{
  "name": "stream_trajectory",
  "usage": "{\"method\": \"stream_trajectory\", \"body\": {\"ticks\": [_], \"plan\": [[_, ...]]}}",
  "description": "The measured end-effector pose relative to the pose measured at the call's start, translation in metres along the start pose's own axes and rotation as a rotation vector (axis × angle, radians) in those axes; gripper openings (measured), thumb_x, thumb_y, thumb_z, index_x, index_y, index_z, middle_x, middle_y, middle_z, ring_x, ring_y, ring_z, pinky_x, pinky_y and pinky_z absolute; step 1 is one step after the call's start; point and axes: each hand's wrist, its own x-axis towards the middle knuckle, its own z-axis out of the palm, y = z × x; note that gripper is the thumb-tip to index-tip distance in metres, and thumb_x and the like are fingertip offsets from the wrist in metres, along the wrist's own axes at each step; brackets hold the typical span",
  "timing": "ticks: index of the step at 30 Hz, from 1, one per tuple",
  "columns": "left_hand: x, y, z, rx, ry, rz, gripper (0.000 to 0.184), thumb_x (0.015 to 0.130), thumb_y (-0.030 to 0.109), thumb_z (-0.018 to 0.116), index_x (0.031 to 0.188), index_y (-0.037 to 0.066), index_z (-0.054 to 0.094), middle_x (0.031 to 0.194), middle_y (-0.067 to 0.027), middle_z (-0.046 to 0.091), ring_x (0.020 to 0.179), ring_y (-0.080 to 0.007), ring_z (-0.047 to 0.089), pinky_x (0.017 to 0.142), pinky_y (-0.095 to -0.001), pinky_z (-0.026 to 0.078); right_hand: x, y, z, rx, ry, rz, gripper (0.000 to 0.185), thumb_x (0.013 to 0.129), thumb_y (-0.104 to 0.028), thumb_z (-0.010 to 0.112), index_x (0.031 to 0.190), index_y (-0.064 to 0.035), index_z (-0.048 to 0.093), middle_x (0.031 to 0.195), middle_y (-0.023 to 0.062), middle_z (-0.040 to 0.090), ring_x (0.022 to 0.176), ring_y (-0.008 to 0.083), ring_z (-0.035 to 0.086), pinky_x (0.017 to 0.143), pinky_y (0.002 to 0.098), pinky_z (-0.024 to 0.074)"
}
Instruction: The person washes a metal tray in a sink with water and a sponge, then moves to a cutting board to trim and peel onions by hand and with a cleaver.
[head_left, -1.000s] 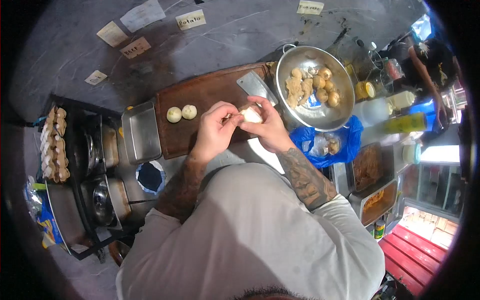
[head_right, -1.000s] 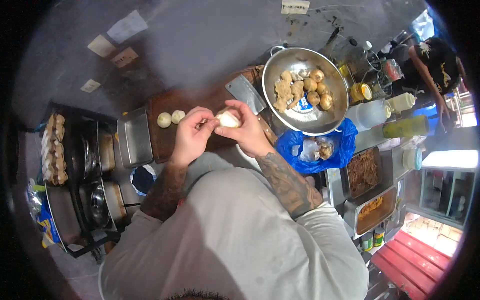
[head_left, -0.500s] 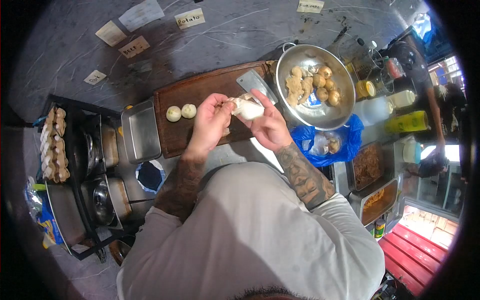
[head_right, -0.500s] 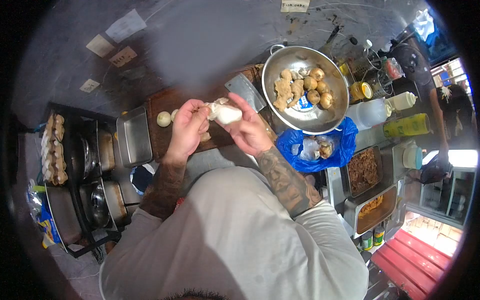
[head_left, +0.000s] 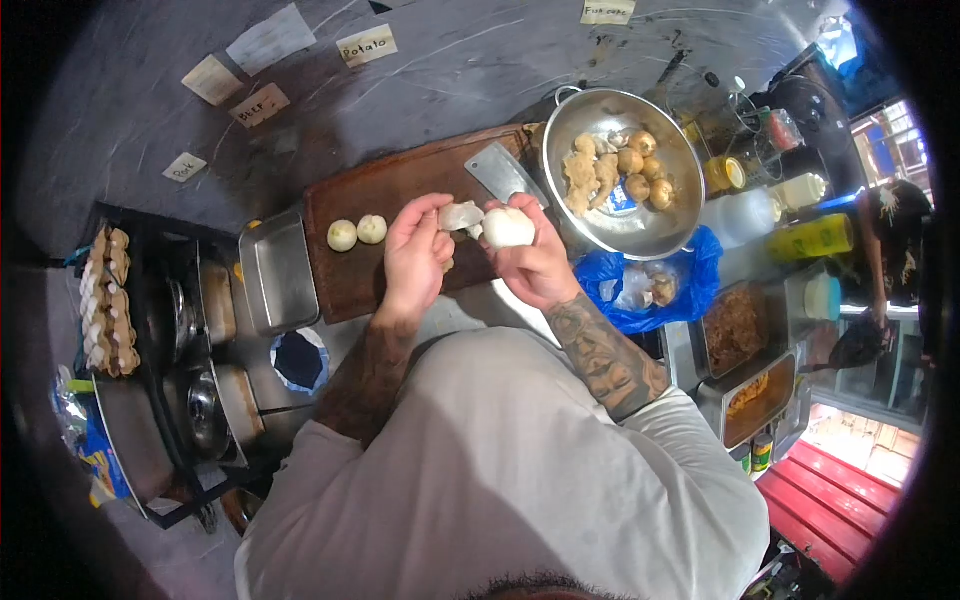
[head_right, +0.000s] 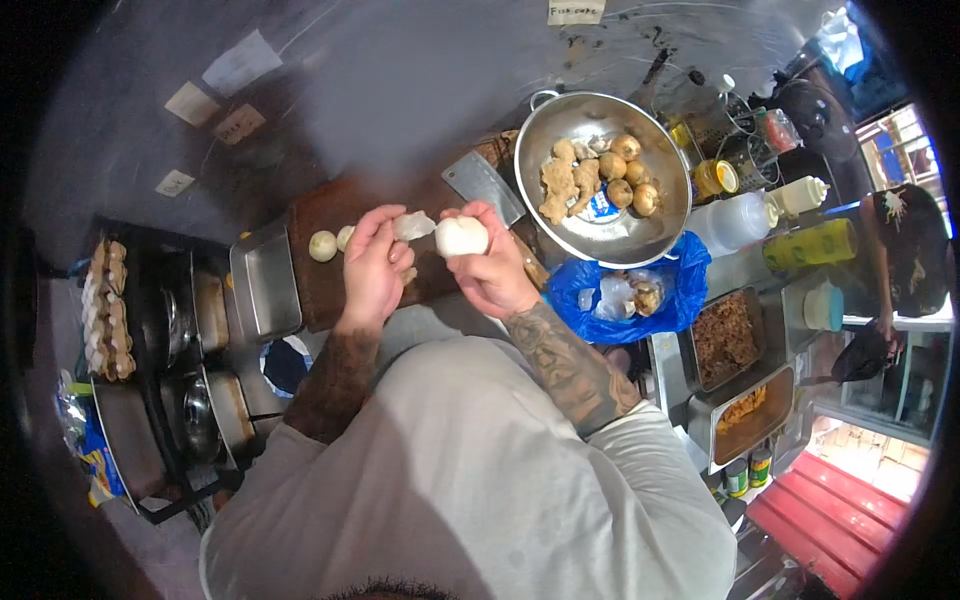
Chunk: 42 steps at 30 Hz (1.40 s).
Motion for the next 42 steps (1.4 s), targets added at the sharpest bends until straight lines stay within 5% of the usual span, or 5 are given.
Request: {"method": "stream_trajectory", "body": {"ticks": [5,8,17,29,42], "plan": [[-0.006,0.02,0.005,-0.032,0.013,-0.053,0.031,0.1,0.011,0.05,0.129,0.001,0.055,0.097,-0.0039,0.059,0.061,-0.0042,0.038,0.05,-0.0207,0.032,-0.002,-0.003,0.013,-0.45,0.092,0.015,0.065,0.069,0.011,0.072,0.127,-0.0088,0.051,0.121,0.0061,0.06,0.113,0.0201,0.06,0.097,0.0356,0.05],[-0.007,0.012,0.009,0.587,-0.234,0.214,0.041,0.083,0.006,0.075,0.117,0.004,0.052,0.103,-0.0041,0.055,0.093,-0.0153,0.054,0.084,-0.0306,0.048,-0.009,0.002,0.006,-0.5,0.149,-0.052,0.058,0.067,0.006,0.074,0.121,-0.0067,0.055,0.113,0.0052,0.061,0.109,0.0179,0.059,0.093,0.0348,0.051],[-0.015,0.028,0.036,1.008,-0.428,-0.245,0.023,0.093,0.006,0.065,0.111,-0.007,0.068,0.085,-0.0017,0.066,0.077,-0.0067,0.056,0.066,-0.0246,0.046,-0.035,-0.014,0.003,-1.41,0.062,-0.102,0.073,0.064,-0.007,0.082,0.126,-0.0051,0.043,0.12,0.0202,0.047,0.107,0.0363,0.056,0.095,0.0415,0.0482],[-0.025,0.029,0.036,0.959,-0.521,-0.26,0.027,0.088,-0.002,0.063,0.114,-0.01,0.065,0.096,-0.0055,0.068,0.084,-0.0098,0.06,0.076,-0.0249,0.049,-0.047,-0.011,0.036,-1.655,0.078,-0.093,0.078,0.064,0.001,0.078,0.129,-0.0027,0.036,0.116,0.025,0.043,0.101,0.045,0.058,0.087,0.046,0.05],[-0.023,0.021,0.013,0.873,-0.263,-0.053,0.007,0.087,-0.003,0.062,0.094,-0.005,0.065,0.084,-0.0011,0.062,0.071,-0.0061,0.054,0.062,-0.0219,0.043,-0.044,-0.004,0.039,-1.43,0.025,-0.28,0.068,0.065,-0.004,0.079,0.122,-0.0037,0.041,0.112,0.0212,0.05,0.103,0.0411,0.055,0.087,0.0439,0.0485]]}}
